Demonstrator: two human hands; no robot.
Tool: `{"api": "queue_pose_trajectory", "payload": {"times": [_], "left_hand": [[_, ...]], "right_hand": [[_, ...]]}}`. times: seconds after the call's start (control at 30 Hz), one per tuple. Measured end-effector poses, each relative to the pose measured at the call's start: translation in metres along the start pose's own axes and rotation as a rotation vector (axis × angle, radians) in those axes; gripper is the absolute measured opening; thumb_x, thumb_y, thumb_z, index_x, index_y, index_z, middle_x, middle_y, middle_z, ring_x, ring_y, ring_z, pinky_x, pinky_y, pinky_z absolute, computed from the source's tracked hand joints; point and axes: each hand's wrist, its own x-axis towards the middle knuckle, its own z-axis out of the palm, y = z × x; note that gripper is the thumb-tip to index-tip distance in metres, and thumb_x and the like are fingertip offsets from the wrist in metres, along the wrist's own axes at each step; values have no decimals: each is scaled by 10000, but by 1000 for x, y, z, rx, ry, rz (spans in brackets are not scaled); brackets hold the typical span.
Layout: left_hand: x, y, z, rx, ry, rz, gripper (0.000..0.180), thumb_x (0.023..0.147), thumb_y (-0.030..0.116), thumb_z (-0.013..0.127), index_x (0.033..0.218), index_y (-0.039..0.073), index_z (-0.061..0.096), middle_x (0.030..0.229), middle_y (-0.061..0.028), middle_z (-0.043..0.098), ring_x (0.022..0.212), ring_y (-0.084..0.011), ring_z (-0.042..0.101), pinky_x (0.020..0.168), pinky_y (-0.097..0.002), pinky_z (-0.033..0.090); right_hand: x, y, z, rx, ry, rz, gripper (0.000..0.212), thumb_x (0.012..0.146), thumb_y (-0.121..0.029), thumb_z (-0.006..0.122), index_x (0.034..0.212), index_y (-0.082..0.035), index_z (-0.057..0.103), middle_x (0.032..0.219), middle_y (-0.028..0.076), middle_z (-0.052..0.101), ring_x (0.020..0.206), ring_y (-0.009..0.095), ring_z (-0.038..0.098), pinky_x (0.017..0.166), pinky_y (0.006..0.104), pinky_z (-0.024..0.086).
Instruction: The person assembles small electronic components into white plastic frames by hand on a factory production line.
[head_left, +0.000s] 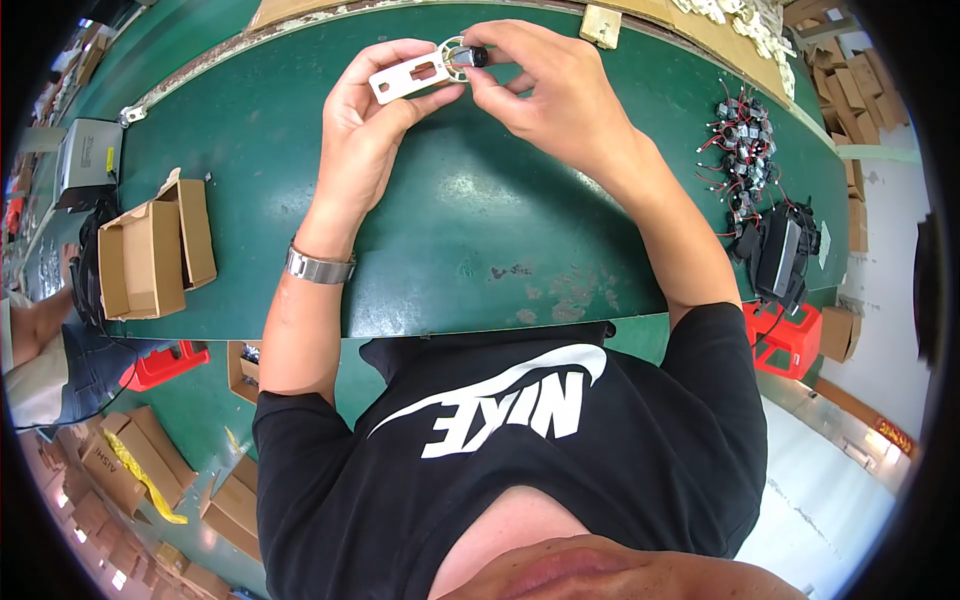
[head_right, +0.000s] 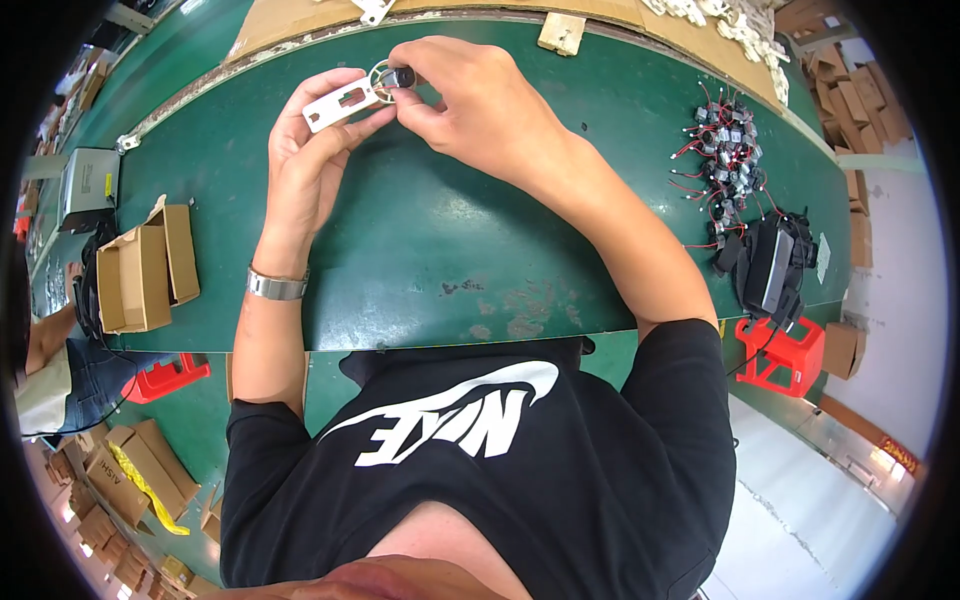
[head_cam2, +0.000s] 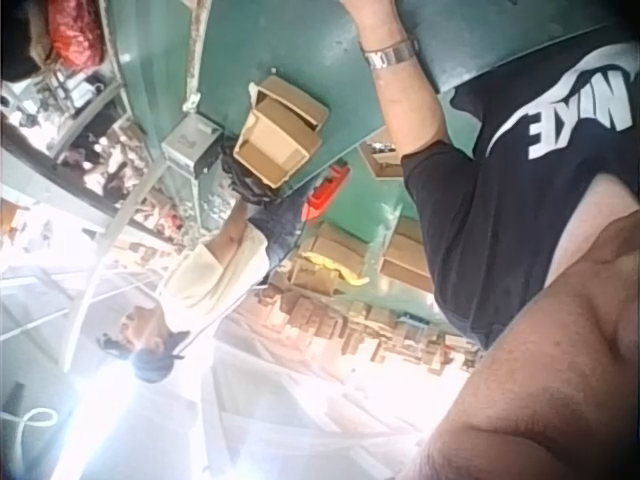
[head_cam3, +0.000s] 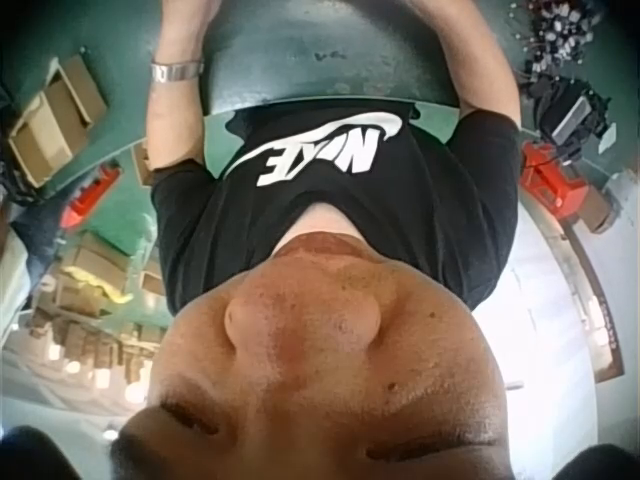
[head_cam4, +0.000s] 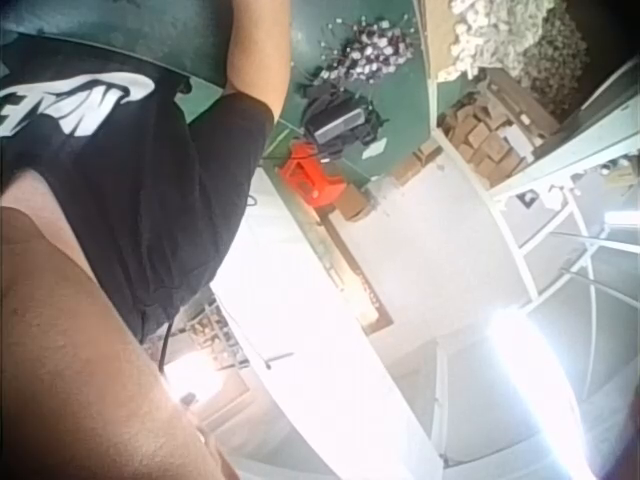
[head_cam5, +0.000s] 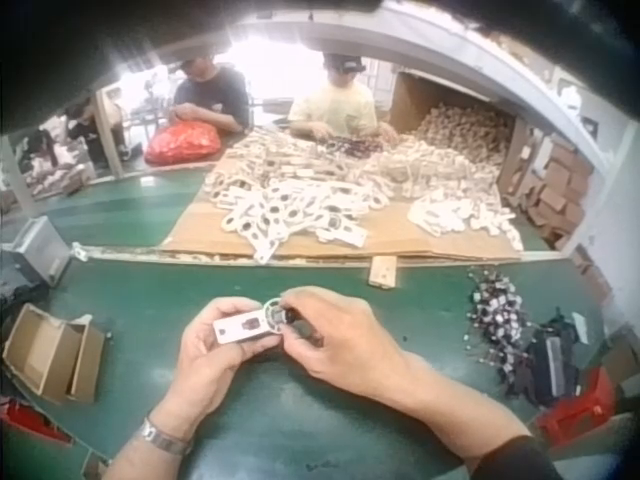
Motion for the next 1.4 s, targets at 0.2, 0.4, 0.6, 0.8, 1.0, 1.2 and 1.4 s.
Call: {"api": "queue_pose_trajectory", "payload": {"times": [0.2,0.4,0.6,0.8,1.0,1.2,1.4], "left_hand": [[1,-6,2,94,-15,-20,336,1019,26,657,1343,-32,590,1251,-132,684,1161,-237,693,1085,-431,577],[1,-12,3,188,34,94,283,1022,21,666,1295,-33,610,1239,-134,684,1121,-225,702,1031,-397,611],[1,-5,1,158,54,119,275,1036,10,632,1305,-39,598,1260,-143,675,1138,-241,699,1022,-412,625],[1,-5,2,138,-10,103,269,1039,1,620,1303,-36,592,1258,-133,649,1161,-250,688,1043,-416,620],[2,-11,1,223,-34,187,263,1027,-31,615,1289,-41,598,1304,-128,605,1197,-246,665,1052,-422,617],[0,-7,1,256,-43,200,263,1022,-23,628,1284,-42,610,1311,-120,597,1208,-245,657,1058,-425,612],[-3,-6,4,248,-65,186,309,1036,75,661,1311,-48,596,1347,-136,593,1203,-266,665,1055,-450,605]], "right_hand": [[-1,4,-2,-88,-55,-40,305,898,-35,760,1195,-10,697,1114,131,741,926,256,768,689,337,633],[0,13,2,-185,3,-234,307,914,-82,779,1203,-14,696,1136,127,740,897,243,750,740,327,630],[4,-2,-1,457,-48,350,286,957,-77,741,1224,8,685,1063,115,760,938,225,768,758,329,634],[4,6,-3,835,-54,450,205,969,-108,754,1161,-37,749,1082,108,760,892,172,757,723,304,635],[3,4,2,420,0,251,204,954,-124,774,1122,-15,734,1026,90,751,804,163,748,677,305,621],[2,6,-4,597,-26,444,374,932,-170,811,1255,-33,684,1045,115,727,809,166,726,660,302,619],[5,10,-10,862,-291,501,390,1005,-166,727,1356,-7,670,1118,138,749,845,153,720,731,293,630]]}}
